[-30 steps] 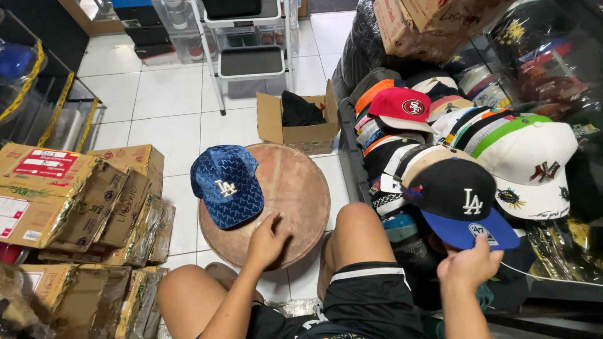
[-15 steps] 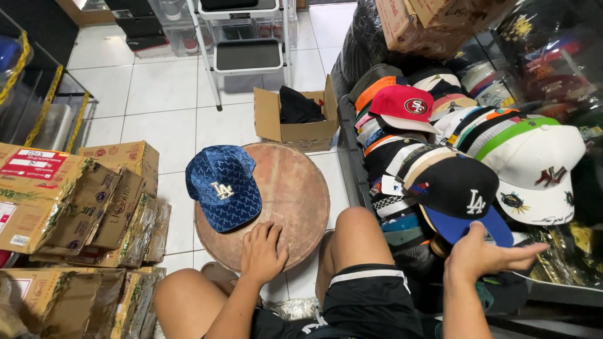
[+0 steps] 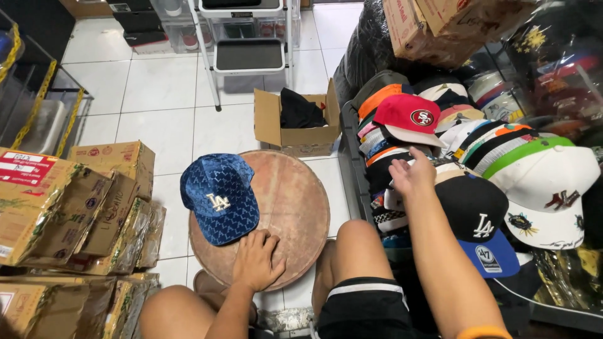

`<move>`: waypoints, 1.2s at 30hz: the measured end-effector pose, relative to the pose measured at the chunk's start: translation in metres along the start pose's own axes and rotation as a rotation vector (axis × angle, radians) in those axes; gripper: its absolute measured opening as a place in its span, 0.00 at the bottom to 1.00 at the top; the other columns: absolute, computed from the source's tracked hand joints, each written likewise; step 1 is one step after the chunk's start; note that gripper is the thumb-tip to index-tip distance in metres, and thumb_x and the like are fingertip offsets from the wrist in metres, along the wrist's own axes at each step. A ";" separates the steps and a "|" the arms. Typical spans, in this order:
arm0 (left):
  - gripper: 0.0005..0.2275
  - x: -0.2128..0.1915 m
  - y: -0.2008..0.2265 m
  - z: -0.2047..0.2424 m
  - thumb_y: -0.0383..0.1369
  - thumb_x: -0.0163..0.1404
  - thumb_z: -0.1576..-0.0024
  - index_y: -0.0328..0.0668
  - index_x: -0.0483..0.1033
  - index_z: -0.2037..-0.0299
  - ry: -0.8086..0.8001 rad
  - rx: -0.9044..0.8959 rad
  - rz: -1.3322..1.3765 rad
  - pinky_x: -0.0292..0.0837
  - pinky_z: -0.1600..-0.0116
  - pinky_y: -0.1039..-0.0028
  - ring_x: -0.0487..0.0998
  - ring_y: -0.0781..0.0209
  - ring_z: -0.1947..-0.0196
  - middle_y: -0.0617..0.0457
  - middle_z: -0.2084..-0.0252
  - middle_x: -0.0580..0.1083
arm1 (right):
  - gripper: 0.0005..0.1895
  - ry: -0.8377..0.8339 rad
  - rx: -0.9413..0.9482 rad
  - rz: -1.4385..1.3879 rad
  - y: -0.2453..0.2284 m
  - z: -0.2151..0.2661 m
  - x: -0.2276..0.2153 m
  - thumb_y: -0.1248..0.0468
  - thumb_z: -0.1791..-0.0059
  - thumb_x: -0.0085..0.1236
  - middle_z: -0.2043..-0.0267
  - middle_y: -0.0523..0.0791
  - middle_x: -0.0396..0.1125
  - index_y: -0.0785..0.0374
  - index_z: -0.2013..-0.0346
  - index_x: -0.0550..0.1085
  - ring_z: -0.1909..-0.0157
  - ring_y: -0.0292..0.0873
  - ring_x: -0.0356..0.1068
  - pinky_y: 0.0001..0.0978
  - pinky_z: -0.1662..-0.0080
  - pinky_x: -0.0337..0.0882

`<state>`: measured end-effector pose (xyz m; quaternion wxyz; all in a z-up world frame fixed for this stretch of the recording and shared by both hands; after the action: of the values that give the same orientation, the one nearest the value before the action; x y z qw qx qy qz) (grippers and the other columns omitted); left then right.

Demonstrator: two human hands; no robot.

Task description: The person is unboxing baseball caps, brushing them to remove dust, and sorting them into different piles in a warehouse setting.

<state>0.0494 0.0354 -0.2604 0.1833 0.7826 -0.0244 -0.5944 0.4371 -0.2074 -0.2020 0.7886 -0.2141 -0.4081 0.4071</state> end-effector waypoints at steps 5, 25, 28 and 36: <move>0.22 0.001 0.000 0.001 0.48 0.52 0.52 0.46 0.73 0.52 0.010 -0.016 0.004 0.58 0.43 0.61 0.65 0.48 0.49 0.47 0.47 0.66 | 0.27 0.267 -0.021 -0.035 -0.020 -0.029 0.049 0.60 0.49 0.59 0.35 0.58 0.62 0.64 0.37 0.66 0.34 0.64 0.65 0.64 0.37 0.65; 0.22 0.006 -0.003 0.000 0.48 0.52 0.52 0.47 0.73 0.51 0.005 -0.036 0.011 0.58 0.43 0.61 0.66 0.48 0.48 0.46 0.46 0.67 | 0.14 0.127 -0.317 -0.100 -0.120 -0.079 0.063 0.75 0.54 0.36 0.67 0.52 0.70 0.59 0.66 0.71 0.78 0.40 0.63 0.28 0.78 0.64; 0.21 0.004 -0.003 -0.001 0.48 0.52 0.52 0.47 0.73 0.52 0.021 -0.029 0.014 0.59 0.44 0.62 0.67 0.49 0.49 0.47 0.47 0.67 | 0.12 0.184 -0.256 -0.219 -0.153 -0.071 0.065 0.70 0.54 0.44 0.66 0.58 0.71 0.72 0.58 0.71 0.79 0.44 0.66 0.26 0.79 0.66; 0.22 0.010 -0.005 0.001 0.48 0.52 0.52 0.47 0.73 0.50 0.000 -0.055 -0.002 0.59 0.42 0.62 0.67 0.49 0.48 0.48 0.47 0.67 | 0.10 0.137 -0.312 -0.257 -0.198 -0.030 0.070 0.70 0.53 0.43 0.67 0.57 0.71 0.74 0.62 0.70 0.76 0.44 0.68 0.26 0.74 0.69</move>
<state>0.0504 0.0373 -0.2717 0.2044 0.7774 -0.0073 -0.5949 0.5774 -0.2646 -0.0540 0.8173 -0.3068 -0.4357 0.2194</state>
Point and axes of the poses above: each hand's wrist, its own z-axis away from the middle knuckle, its own x-axis out of the palm, y = z × x, the point moved 2 cm from there along -z, towards the middle knuckle
